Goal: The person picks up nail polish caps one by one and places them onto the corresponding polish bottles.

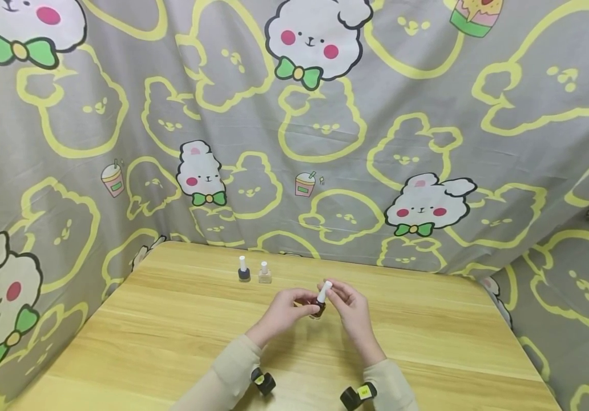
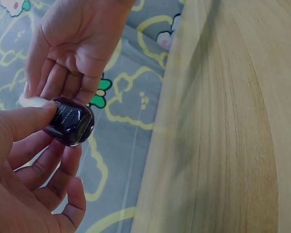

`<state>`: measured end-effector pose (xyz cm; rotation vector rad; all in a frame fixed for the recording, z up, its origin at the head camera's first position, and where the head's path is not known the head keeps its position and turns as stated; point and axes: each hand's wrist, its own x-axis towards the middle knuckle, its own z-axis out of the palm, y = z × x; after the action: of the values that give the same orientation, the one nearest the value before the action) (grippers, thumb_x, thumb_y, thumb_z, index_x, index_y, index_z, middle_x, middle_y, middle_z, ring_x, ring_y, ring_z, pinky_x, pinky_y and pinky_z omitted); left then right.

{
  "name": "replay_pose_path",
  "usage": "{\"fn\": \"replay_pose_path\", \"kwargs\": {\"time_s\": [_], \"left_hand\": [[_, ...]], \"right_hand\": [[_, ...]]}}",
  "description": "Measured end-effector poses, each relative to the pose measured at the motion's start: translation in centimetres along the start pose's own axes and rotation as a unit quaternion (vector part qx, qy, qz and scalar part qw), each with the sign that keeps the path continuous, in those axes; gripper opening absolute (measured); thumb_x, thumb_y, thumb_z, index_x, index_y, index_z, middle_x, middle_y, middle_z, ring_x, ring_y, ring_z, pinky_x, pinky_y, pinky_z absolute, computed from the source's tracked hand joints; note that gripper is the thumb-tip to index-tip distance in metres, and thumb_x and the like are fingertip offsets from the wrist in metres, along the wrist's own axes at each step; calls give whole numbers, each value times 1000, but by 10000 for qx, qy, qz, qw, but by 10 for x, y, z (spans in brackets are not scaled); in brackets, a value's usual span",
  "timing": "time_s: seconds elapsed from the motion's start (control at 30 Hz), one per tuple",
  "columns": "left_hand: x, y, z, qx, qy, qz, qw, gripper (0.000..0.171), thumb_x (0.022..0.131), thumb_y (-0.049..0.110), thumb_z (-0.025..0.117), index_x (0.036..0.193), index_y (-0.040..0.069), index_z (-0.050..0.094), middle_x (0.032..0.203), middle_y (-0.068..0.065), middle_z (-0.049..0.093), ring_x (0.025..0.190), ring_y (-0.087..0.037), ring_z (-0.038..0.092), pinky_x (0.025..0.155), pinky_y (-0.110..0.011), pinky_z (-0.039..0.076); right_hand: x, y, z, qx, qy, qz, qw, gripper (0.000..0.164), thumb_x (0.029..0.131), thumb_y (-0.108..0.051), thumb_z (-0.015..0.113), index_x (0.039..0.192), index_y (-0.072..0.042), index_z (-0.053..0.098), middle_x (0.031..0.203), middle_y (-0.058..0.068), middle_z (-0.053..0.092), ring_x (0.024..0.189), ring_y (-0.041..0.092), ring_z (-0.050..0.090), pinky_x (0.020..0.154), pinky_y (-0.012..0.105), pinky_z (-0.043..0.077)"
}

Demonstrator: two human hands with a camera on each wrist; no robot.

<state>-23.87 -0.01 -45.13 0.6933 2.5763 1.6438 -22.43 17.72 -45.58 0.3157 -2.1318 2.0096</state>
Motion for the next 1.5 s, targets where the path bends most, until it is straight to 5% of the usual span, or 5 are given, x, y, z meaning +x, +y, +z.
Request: {"fn": "replay_pose_path", "kwargs": {"time_s": [0.2, 0.5, 0.8, 1.13, 1.5], "left_hand": [[0, -1, 2, -102, 32, -12, 9999, 23, 85, 21, 75, 104, 8, 74, 97, -5, 75, 83, -6, 63, 71, -19, 50], [-2, -2, 6, -182, 87, 52, 9998, 22, 83, 20, 77, 101, 8, 74, 90, -2, 75, 76, 0, 60, 65, -17, 49], [-3, -1, 9, -250, 121, 45, 9996, 20, 82, 19, 78, 99, 7, 74, 89, -4, 74, 78, -8, 63, 64, -17, 48], [-2, 0, 7, -163, 202, -10, 9997, 22, 84, 20, 76, 102, 8, 74, 98, -4, 75, 81, -6, 63, 66, -17, 50], [-2, 1, 5, 34, 155, 60, 9999, 20, 87, 18, 73, 104, 9, 74, 101, -4, 75, 86, -9, 64, 73, -19, 49]], "right_hand": [[1, 0, 1, -158, 131, 24, 9998, 35, 95, -17, 63, 120, 8, 59, 101, -5, 75, 95, 0, 67, 86, 16, 51], [1, -2, 8, -67, 882, 112, 9960, 24, 85, -4, 72, 101, 7, 58, 79, -9, 64, 77, 1, 61, 73, 16, 52], [1, -4, 9, -276, 1120, 84, 9933, 24, 82, 0, 74, 98, 7, 58, 74, -12, 62, 71, 0, 59, 66, 16, 49], [0, -4, 6, -115, 603, 194, 9979, 35, 92, -13, 67, 119, 7, 58, 96, -9, 70, 89, -1, 64, 82, 15, 51], [0, 0, 3, -218, 156, 78, 9996, 37, 97, -19, 60, 127, 2, 59, 117, 11, 71, 105, -4, 64, 89, 14, 48]]}}
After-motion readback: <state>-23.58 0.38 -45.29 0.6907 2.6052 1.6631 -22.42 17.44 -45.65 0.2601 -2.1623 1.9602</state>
